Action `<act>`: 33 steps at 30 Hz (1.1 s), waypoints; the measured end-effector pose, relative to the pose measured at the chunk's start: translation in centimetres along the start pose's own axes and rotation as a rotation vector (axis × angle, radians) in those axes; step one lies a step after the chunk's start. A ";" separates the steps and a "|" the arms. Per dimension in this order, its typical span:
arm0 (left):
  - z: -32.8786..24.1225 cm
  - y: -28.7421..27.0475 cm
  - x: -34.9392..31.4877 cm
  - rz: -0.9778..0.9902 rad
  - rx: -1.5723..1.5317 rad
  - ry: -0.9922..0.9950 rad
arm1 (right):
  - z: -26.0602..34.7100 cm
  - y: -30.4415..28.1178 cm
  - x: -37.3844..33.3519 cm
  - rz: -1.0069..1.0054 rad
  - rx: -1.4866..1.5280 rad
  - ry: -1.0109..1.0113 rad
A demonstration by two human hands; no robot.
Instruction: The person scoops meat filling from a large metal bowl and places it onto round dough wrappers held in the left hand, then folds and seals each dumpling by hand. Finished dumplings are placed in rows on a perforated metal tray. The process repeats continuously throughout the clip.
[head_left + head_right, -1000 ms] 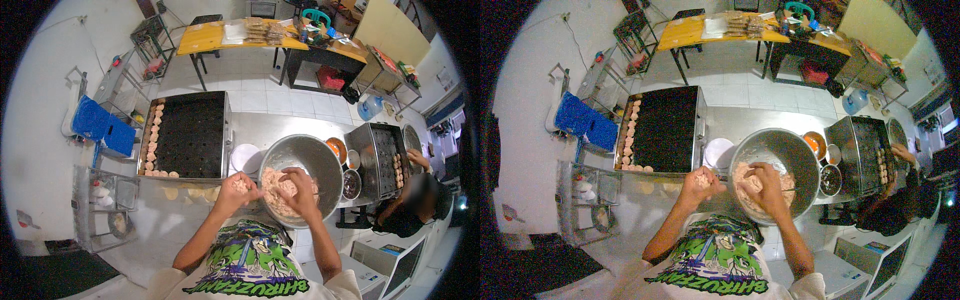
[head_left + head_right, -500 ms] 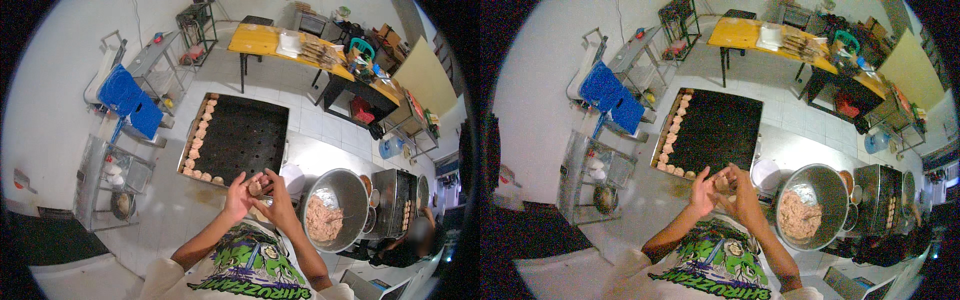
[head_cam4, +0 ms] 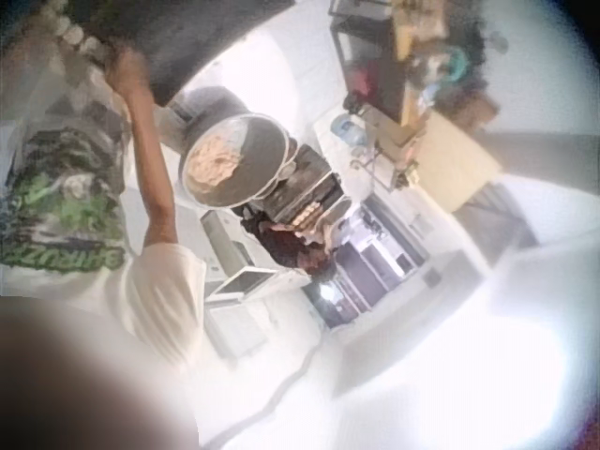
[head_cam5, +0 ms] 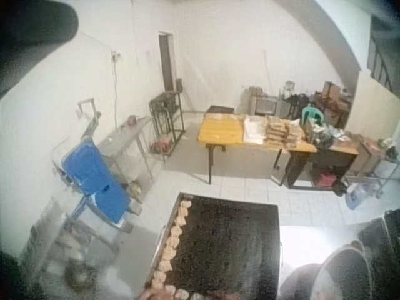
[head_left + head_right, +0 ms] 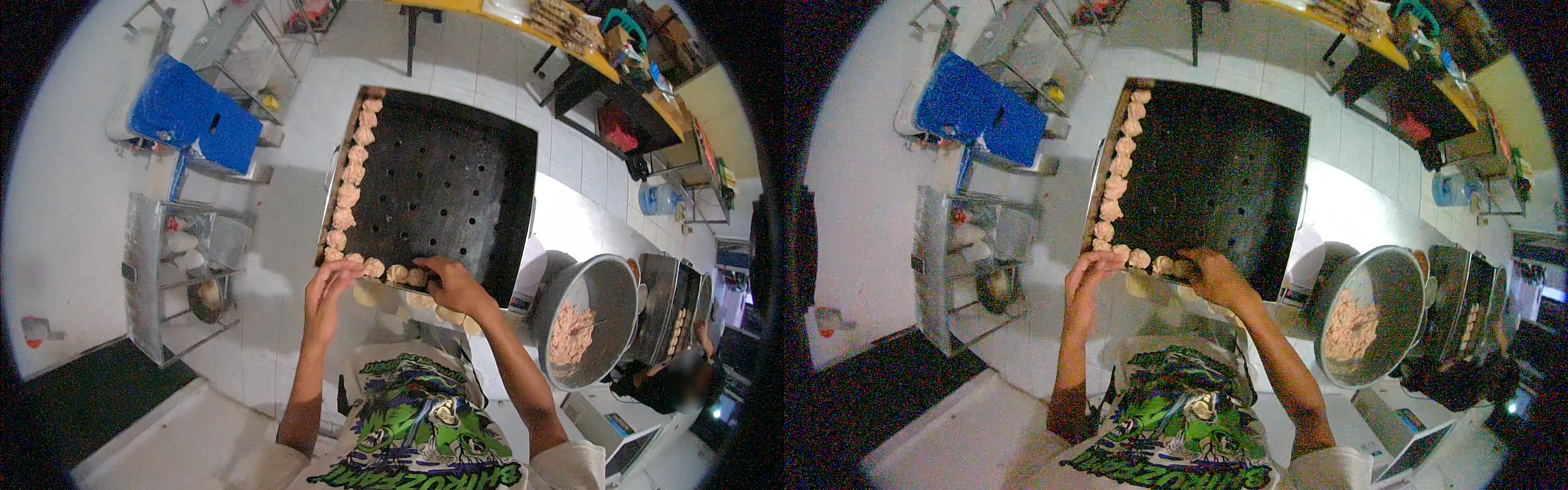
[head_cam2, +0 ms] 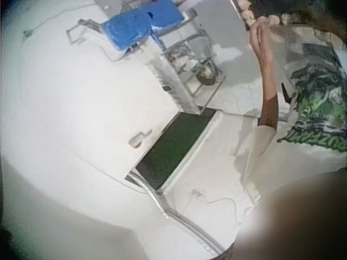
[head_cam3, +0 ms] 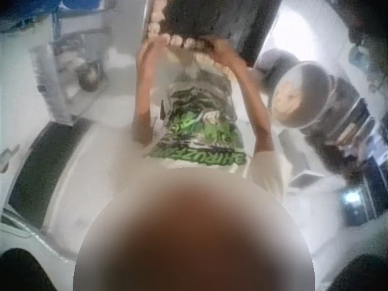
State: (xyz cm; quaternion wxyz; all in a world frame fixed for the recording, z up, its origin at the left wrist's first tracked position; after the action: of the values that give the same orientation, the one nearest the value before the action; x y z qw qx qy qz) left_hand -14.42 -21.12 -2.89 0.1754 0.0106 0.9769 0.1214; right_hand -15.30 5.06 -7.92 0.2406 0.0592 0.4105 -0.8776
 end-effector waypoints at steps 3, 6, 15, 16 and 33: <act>-0.2 0.9 2.8 0.206 0.293 0.021 | -0.5 0.9 -0.3 -0.021 -0.070 -0.006; 1.7 2.4 6.9 0.421 0.680 0.060 | 0.5 0.4 0.0 0.025 0.056 0.021; 4.1 3.8 11.0 0.702 0.978 -0.121 | 0.5 0.6 -0.2 -0.069 0.023 0.072; 3.2 3.9 10.8 0.666 1.020 -0.169 | 0.3 0.9 -0.2 -0.081 0.050 0.078; 3.7 3.1 10.2 0.715 1.254 0.171 | 0.2 1.7 -0.1 -0.113 0.064 0.077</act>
State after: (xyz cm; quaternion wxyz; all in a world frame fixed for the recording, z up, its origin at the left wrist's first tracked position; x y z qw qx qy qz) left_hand -22.75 -16.60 -8.96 0.0088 0.4183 0.8098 -0.4113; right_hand -14.42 4.00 -8.94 0.1726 0.0775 0.3938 -0.8995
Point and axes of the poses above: each hand's wrist, its own x-axis towards the middle knuckle, its own y-axis out of the palm, z = x × y, the point moved 1 cm from there along x, towards the middle knuckle, and after that the axes turned 13 degrees about -x, right-handed, at the moved point
